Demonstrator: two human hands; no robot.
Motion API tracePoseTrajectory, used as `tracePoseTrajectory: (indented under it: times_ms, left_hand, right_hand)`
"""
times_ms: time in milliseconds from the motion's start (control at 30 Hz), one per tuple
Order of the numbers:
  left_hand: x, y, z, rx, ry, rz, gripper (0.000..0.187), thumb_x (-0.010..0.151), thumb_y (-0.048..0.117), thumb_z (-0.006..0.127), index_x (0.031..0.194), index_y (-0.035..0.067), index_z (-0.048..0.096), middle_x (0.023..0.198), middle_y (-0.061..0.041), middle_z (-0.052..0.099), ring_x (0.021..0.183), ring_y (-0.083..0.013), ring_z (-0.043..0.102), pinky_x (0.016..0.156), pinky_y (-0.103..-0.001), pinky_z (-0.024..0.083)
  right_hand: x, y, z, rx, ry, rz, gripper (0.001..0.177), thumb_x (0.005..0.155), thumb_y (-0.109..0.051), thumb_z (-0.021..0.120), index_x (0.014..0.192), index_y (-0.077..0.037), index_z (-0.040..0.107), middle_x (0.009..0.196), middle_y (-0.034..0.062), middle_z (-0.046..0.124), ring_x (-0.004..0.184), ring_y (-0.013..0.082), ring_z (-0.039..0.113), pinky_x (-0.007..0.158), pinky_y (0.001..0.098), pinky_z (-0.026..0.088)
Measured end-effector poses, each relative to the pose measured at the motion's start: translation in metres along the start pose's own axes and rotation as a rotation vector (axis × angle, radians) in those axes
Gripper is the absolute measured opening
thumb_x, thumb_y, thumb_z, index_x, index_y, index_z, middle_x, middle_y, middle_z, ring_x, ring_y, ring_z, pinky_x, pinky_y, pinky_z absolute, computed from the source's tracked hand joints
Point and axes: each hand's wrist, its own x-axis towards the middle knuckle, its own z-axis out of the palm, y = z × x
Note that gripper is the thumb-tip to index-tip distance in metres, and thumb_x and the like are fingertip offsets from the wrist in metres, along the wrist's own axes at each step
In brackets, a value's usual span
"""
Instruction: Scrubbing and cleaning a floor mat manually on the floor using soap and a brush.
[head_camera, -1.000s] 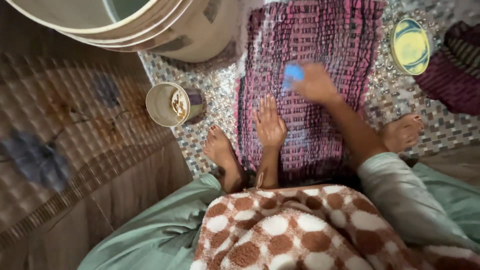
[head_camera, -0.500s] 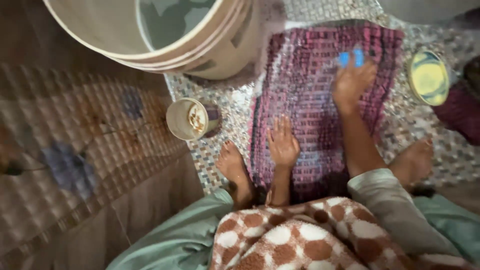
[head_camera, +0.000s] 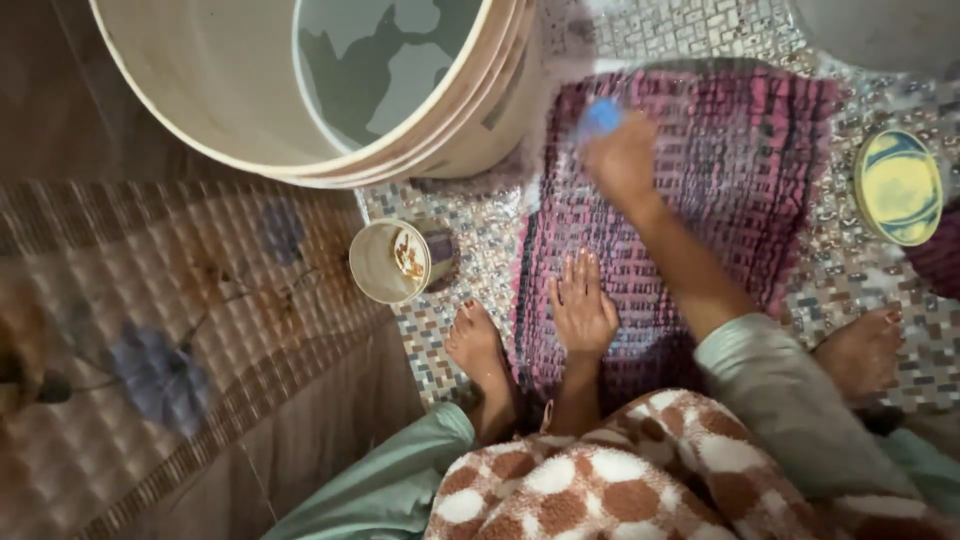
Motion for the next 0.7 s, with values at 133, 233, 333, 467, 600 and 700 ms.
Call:
tracePoseTrajectory:
  times_ms: [133,233,333,467,600,700]
  left_hand:
    - [0.006,-0.002,-0.002,-0.019,0.001,-0.011,0.071,0.089,0.016,0.056,0.158,0.007,0.043,0.165,-0.01,0.042,0.154,-0.0316,0.035,0.126,-0.057,0.022]
    - [0.001,-0.001,-0.004,-0.027,-0.037,-0.025,0.072,0.088,0.016,0.056,0.158,0.007,0.042,0.165,-0.01,0.041,0.155,-0.0323,0.035,0.126,-0.057,0.022]
    - [0.002,-0.001,-0.003,-0.022,-0.048,-0.014,0.073,0.088,0.018,0.056,0.158,0.008,0.041,0.165,-0.01,0.041,0.154,-0.0327,0.034,0.125,-0.058,0.021]
    - [0.0,-0.002,0.003,0.005,-0.013,-0.012,0.073,0.088,0.019,0.056,0.158,0.008,0.04,0.166,-0.011,0.04,0.154,-0.0314,0.034,0.126,-0.057,0.021]
    - [0.003,-0.001,0.0,0.015,-0.027,-0.026,0.069,0.091,0.019,0.056,0.158,0.009,0.042,0.165,-0.008,0.042,0.154,-0.03,0.035,0.126,-0.056,0.022]
    - [0.001,-0.001,0.0,0.028,-0.012,-0.001,0.07,0.09,0.019,0.056,0.157,0.008,0.043,0.164,-0.01,0.042,0.154,-0.0305,0.034,0.125,-0.057,0.022]
  right_hand:
    - [0.041,0.046,0.04,-0.518,-0.063,-1.08,0.025,0.095,-0.034,0.065,0.097,-0.009,0.067,0.098,0.0188,0.061,0.099,0.0364,0.056,0.082,0.0504,0.044]
    - [0.038,0.058,0.062,-0.487,0.254,-0.87,0.019,0.102,-0.022,0.061,0.104,-0.003,0.066,0.108,0.0191,0.061,0.101,0.0334,0.054,0.084,0.0483,0.042]
    - [0.016,0.052,0.053,-0.514,0.102,-1.072,0.021,0.101,-0.025,0.061,0.095,-0.006,0.066,0.105,0.0193,0.061,0.101,0.0344,0.055,0.084,0.0486,0.042]
    - [0.0,0.013,-0.019,-0.24,-0.542,-0.607,0.038,0.097,-0.047,0.069,0.106,-0.009,0.069,0.101,0.0223,0.065,0.09,0.0429,0.063,0.084,0.05,0.046]
    - [0.031,0.114,-0.075,-0.668,0.105,-0.723,0.037,0.107,-0.041,0.06,0.139,-0.024,0.069,0.113,0.0205,0.062,0.104,0.0384,0.055,0.087,0.0534,0.045]
    - [0.016,0.145,-0.102,-0.667,0.381,-0.536,0.037,0.112,-0.036,0.062,0.144,-0.018,0.06,0.138,0.0245,0.056,0.123,0.0439,0.049,0.1,0.0593,0.041]
